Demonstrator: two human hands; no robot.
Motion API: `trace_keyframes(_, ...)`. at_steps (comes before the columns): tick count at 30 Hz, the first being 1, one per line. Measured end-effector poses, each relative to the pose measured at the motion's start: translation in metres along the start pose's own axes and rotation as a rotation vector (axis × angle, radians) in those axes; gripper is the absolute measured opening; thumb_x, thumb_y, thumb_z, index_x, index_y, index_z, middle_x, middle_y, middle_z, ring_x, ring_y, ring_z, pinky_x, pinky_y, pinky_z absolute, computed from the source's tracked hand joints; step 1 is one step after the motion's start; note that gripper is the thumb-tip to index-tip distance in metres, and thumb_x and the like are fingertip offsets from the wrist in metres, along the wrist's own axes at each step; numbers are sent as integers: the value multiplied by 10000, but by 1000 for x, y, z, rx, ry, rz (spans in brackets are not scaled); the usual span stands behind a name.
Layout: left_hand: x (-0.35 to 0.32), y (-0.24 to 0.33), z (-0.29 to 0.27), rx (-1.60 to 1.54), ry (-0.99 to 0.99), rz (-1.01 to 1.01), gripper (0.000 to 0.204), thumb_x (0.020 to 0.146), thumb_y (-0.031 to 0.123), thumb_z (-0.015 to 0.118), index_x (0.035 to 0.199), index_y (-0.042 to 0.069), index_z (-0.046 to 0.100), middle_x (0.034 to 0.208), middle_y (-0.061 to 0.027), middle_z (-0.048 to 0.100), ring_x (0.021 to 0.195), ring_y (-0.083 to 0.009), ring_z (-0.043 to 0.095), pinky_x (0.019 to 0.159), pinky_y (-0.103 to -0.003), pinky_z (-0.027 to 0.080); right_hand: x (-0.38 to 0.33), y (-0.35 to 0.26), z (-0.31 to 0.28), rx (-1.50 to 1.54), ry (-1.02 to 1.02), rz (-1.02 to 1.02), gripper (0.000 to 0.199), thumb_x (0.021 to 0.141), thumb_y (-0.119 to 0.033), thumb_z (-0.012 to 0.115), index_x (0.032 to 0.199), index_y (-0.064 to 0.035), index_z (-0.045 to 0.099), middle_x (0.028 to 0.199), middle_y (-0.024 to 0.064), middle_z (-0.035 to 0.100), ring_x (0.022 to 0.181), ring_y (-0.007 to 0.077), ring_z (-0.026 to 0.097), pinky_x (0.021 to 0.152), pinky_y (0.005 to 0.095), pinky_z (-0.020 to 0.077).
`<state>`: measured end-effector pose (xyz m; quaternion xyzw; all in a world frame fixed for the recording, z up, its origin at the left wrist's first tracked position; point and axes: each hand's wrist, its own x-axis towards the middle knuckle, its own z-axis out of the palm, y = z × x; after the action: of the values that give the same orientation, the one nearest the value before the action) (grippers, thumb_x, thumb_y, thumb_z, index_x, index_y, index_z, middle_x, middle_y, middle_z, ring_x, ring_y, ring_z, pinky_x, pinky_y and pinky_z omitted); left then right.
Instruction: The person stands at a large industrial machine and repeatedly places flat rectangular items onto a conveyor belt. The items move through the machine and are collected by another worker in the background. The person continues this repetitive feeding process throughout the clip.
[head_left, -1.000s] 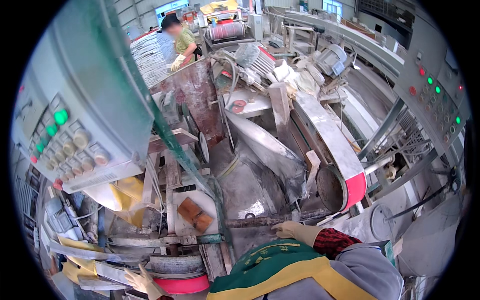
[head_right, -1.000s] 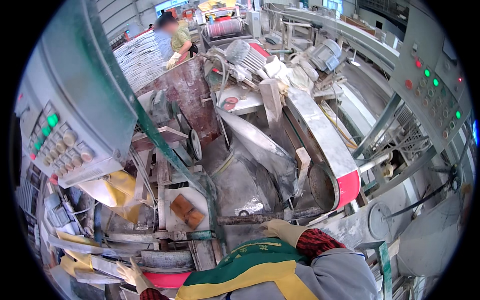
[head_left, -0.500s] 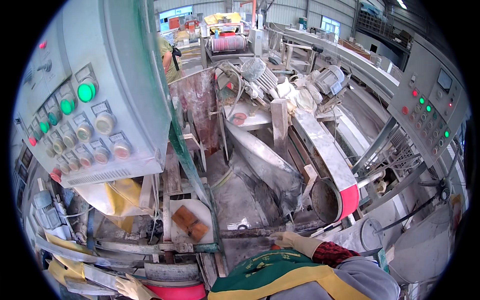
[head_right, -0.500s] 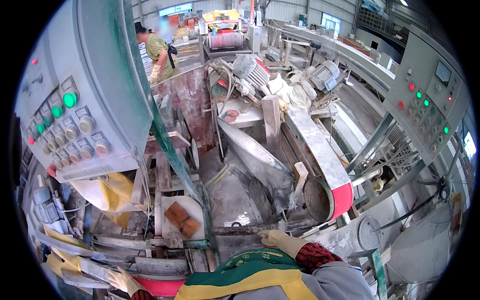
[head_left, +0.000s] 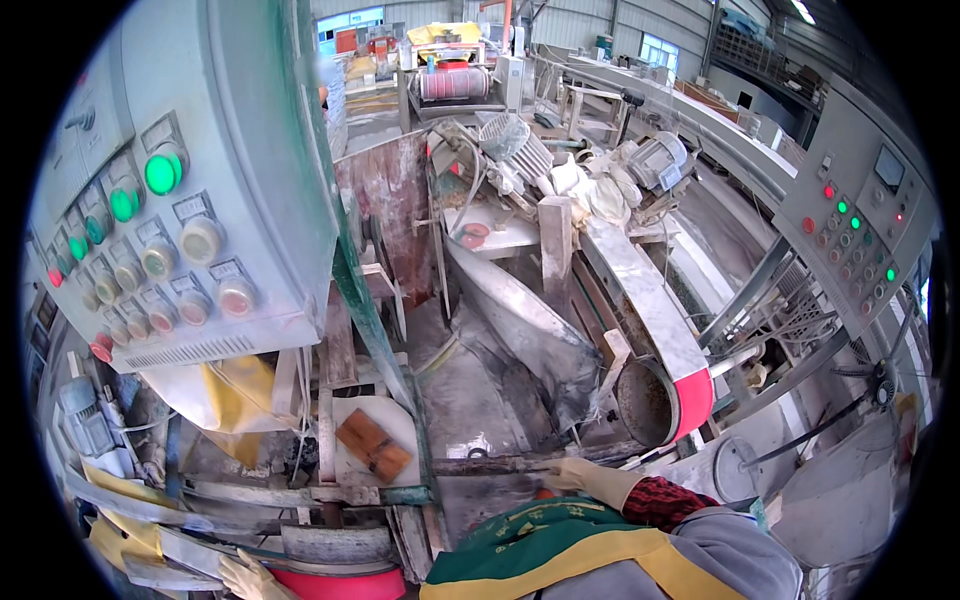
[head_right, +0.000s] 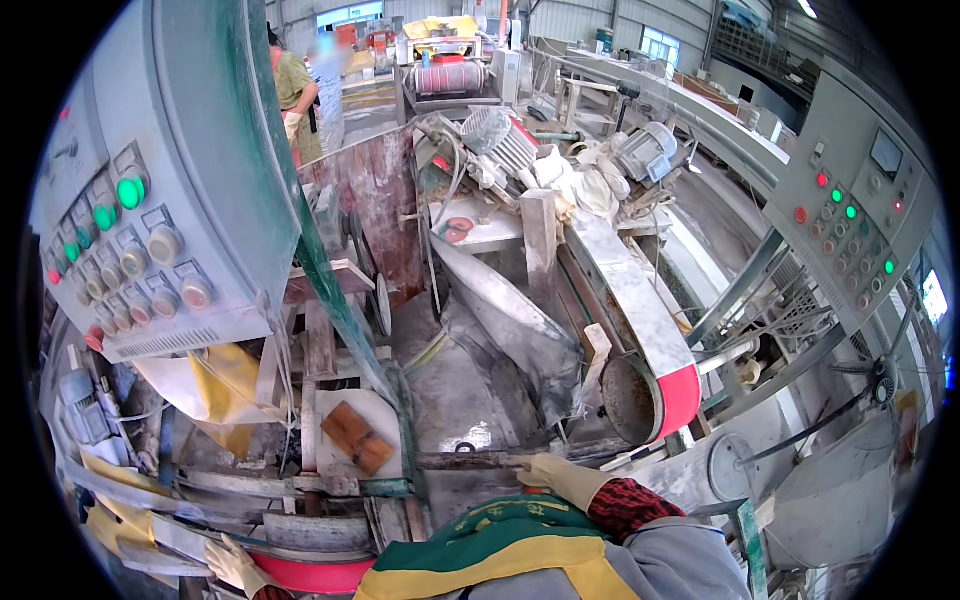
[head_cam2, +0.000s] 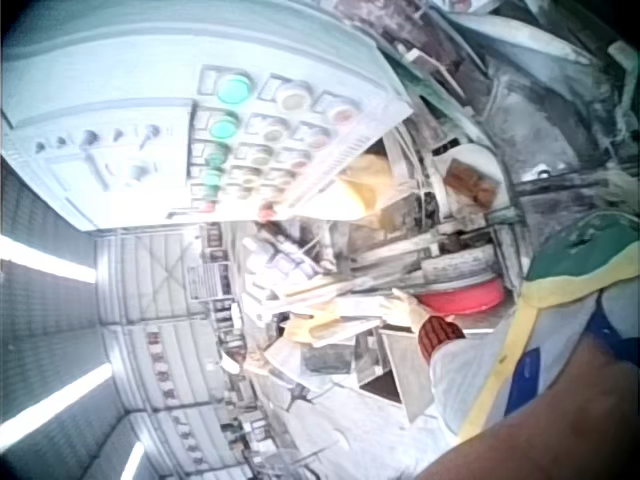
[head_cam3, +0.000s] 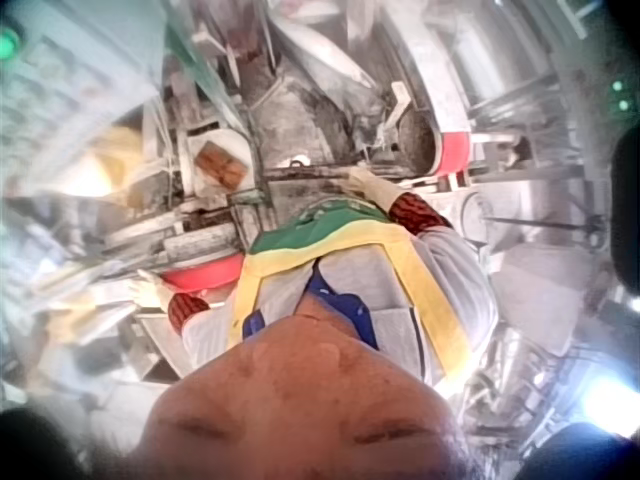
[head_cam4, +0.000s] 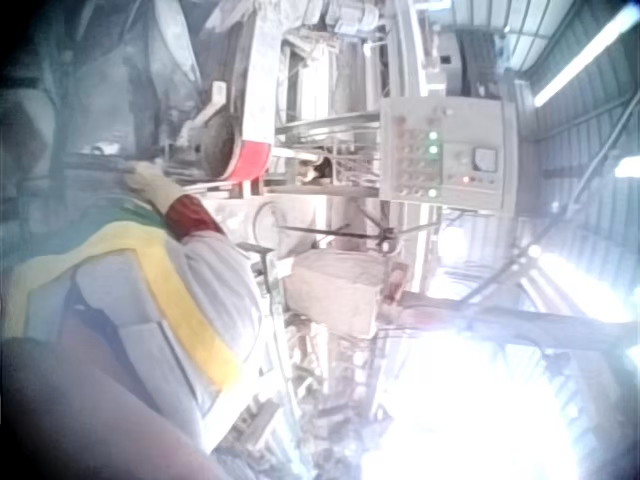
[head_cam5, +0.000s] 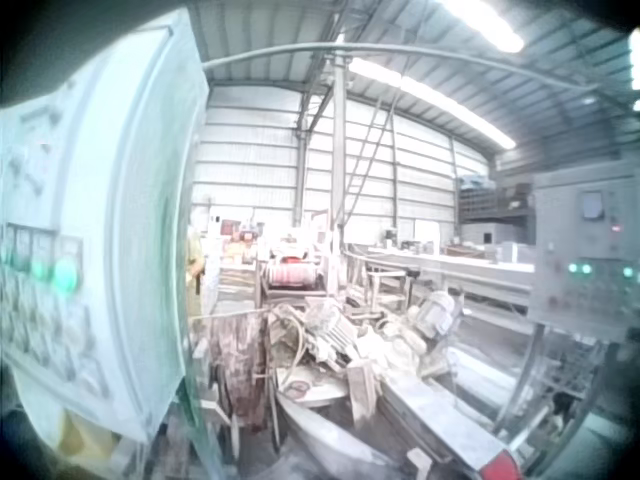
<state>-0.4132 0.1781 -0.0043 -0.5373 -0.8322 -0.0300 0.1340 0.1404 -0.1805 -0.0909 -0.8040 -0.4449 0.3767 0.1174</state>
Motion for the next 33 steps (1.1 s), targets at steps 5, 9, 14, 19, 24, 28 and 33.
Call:
trace_keyframes(5,-9,-1,-1,-26,29,125,577,915,516,404,1360,148,388,1390,-141,375,1279,-311,340,1010,-443,321,2,3,5,38,-29,39,493,816,-332,503,1300,-248,482,1008,141,641,911,303,612,827,369,476)
trace_keyframes(9,-19,4,-18,-24,-100,124,618,898,533,435,1398,184,341,1461,-143,280,1330,-328,269,1054,-456,266,4,9,7,87,-64,46,494,805,-341,501,1290,-251,489,1049,155,636,959,321,605,864,386,470)
trace_keyframes(14,-7,0,6,-40,-176,148,642,877,522,476,1414,215,305,1484,-132,228,1341,-361,229,1047,-491,263,8,21,20,34,5,-11,475,828,-319,523,1292,-225,488,837,99,633,774,232,615,726,322,488)
trace_keyframes(19,-10,2,6,-32,-211,137,588,898,469,474,1409,223,321,1499,-132,186,1345,-379,207,1037,-517,261,6,16,15,39,-29,6,481,819,-334,511,1291,-243,485,947,119,629,877,276,605,800,356,471)
trace_keyframes(24,-22,4,8,-23,-264,148,579,919,447,441,1432,241,269,1500,-161,176,1356,-385,187,1060,-515,243,-9,4,-3,134,-93,67,497,810,-323,490,1297,-227,476,1168,150,591,1054,315,571,918,380,440)
trace_keyframes(28,-57,1,15,-115,-124,220,555,917,308,493,1424,217,286,1476,-183,229,1341,-396,213,1073,-470,250,-5,18,3,135,-122,47,505,808,-325,486,1300,-216,471,1187,158,579,1067,322,565,923,380,438)
trace_keyframes(33,-135,35,-10,-168,-123,230,562,866,241,537,1391,178,347,1432,-232,287,1324,-415,225,1081,-459,245,14,59,42,130,-2,-113,486,816,-323,547,1281,-194,493,946,146,630,880,278,609,810,357,483)
